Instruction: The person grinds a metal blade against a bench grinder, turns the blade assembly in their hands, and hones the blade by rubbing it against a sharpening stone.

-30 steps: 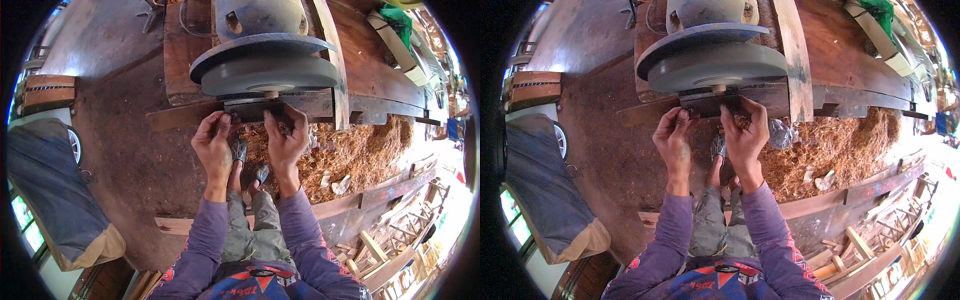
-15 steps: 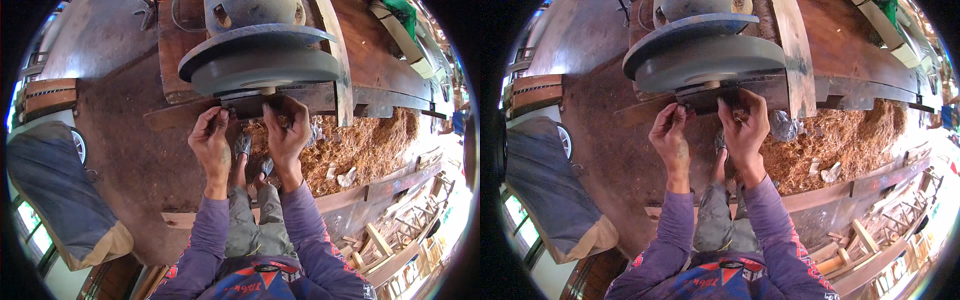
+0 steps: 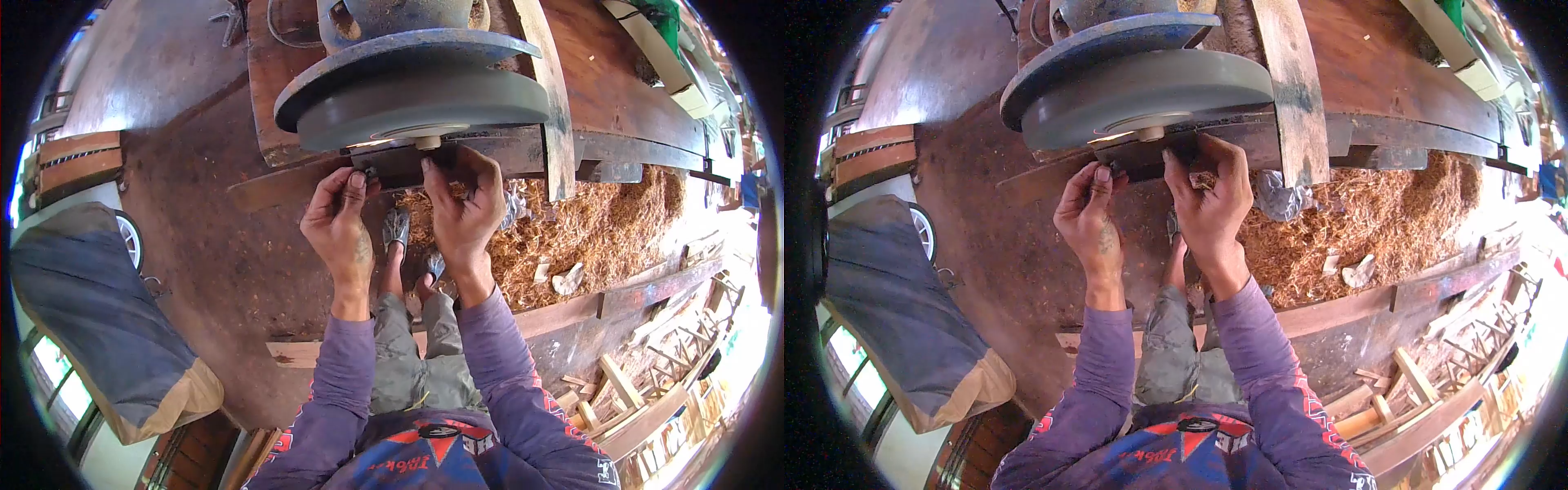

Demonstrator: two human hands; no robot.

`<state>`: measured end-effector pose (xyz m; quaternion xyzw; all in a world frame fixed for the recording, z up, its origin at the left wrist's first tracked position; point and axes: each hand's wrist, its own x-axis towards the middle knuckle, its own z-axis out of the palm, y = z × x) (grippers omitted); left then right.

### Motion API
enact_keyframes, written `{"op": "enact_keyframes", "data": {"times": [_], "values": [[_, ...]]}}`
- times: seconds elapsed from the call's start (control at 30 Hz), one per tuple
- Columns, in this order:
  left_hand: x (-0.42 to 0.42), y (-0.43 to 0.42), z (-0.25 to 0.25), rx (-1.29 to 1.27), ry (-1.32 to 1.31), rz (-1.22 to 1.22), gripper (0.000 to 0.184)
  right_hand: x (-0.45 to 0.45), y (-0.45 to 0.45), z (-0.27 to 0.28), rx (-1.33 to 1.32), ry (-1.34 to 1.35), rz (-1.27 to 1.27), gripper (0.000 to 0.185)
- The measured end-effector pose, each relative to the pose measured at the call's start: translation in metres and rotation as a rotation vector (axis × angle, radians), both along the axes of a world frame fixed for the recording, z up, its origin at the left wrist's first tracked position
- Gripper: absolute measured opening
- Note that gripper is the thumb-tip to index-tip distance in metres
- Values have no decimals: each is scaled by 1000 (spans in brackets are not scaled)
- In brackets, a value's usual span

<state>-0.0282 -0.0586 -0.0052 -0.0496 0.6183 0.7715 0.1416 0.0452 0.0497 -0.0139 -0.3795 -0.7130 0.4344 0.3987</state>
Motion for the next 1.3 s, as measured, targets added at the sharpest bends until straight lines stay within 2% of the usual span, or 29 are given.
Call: {"op": "enact_keyframes", "data": {"times": [0.37,0.43,0.57,0.63,1.3], "values": [[-2,4,-1,24,-20,16,17,1,2,6,36,-80,-10,39],[-2,5,2,23,-29,16,17,1,3,4,-24,-49,-13,40],[0,8,3,36,-55,42,16,3,7,3,36,-72,-27,39],[2,10,4,46,-63,37,16,3,7,6,-48,-50,-16,38],[11,24,5,64,-78,51,13,16,22,14,-51,-92,1,36]]}}
